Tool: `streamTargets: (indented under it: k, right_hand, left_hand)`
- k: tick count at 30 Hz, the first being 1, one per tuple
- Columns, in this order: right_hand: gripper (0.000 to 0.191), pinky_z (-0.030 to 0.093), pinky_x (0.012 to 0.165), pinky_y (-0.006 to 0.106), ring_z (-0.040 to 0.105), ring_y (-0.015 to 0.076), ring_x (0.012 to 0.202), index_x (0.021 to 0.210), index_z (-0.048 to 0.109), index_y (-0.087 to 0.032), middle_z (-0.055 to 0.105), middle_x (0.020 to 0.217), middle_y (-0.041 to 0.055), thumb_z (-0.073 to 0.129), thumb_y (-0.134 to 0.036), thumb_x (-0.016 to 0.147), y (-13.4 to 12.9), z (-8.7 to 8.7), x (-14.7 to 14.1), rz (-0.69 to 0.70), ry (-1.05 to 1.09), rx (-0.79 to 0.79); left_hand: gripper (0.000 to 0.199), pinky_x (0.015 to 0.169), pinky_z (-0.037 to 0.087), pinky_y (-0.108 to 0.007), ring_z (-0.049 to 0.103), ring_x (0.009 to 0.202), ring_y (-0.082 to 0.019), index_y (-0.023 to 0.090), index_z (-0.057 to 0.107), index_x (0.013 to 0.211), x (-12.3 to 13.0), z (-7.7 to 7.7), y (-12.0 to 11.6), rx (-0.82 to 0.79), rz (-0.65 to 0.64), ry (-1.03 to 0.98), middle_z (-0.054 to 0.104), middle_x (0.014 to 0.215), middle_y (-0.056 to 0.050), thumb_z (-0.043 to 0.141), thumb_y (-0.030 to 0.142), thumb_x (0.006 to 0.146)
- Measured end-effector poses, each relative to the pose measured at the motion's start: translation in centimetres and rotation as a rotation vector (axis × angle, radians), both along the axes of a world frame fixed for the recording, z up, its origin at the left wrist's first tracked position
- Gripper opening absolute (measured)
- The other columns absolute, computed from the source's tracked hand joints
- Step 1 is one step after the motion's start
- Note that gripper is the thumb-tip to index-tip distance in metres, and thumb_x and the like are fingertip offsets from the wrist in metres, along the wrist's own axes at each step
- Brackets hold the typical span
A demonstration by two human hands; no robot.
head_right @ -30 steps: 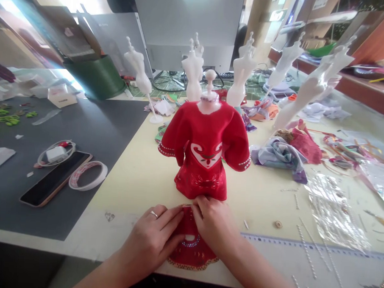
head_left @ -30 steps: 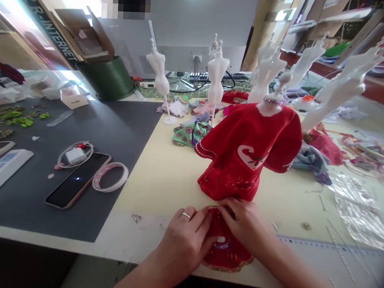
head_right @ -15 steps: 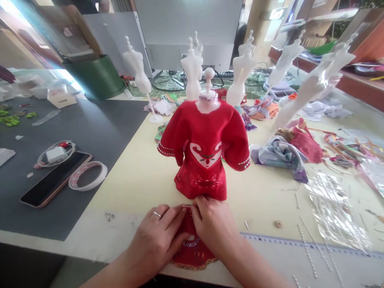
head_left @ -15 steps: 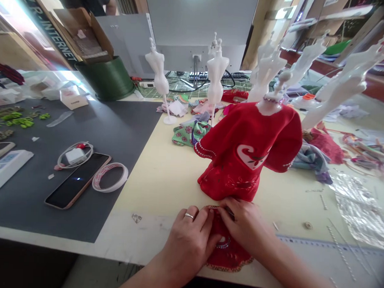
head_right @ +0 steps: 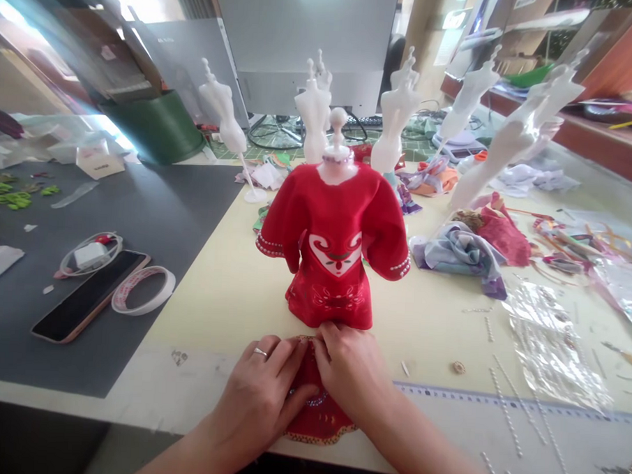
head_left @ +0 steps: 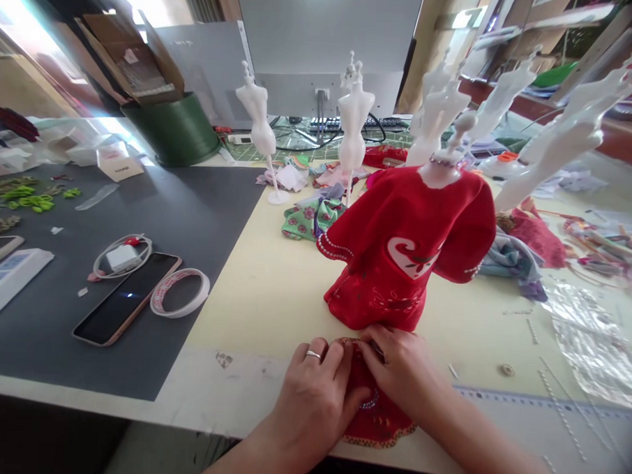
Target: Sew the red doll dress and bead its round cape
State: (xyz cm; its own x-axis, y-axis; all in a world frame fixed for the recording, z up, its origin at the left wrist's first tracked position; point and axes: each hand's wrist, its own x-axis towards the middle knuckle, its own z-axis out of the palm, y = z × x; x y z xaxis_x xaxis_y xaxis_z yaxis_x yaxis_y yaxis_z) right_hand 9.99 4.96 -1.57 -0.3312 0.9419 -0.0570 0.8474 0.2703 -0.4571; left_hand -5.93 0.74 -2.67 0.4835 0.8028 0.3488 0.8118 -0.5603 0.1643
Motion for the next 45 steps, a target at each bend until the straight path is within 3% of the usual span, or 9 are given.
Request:
streamTargets:
  k: [8,20,45]
  right_hand:
    - [0.024,0.039,0.058,0.026,0.062,0.0175,0.065,0.079,0.066,-0.018,0.068,0.073,0.0055,0.043,-0.022,0.086,-0.1,0.1,0.1,0.005,0.011,-0.002]
    - [0.022,0.042,0.063,0.027,0.063,0.0186,0.072,0.082,0.067,-0.019,0.069,0.078,0.0038,0.045,-0.02,0.086,0.0,0.1,0.8,0.014,0.048,-0.024]
    - [0.018,0.037,0.061,0.027,0.06,0.017,0.066,0.077,0.063,-0.019,0.068,0.075,0.0018,0.047,-0.021,0.084,0.0,0.2,2.0,-0.025,0.034,-0.015]
  left_hand:
    - [0.035,0.067,0.046,-0.04,0.05,0.08,-0.024,0.008,0.06,0.106,0.2,-0.1,0.0,0.051,0.005,0.013,0.061,0.092,-0.013,0.052,0.036,0.086]
    - [0.038,0.069,0.047,-0.043,0.051,0.083,-0.026,0.007,0.059,0.108,0.1,0.0,0.1,0.001,-0.002,0.019,0.061,0.095,-0.013,0.052,0.037,0.085]
    - [0.046,0.069,0.046,-0.042,0.051,0.082,-0.026,0.01,0.06,0.108,0.4,0.4,-0.1,-0.059,0.028,0.072,0.06,0.095,-0.012,0.05,0.048,0.085]
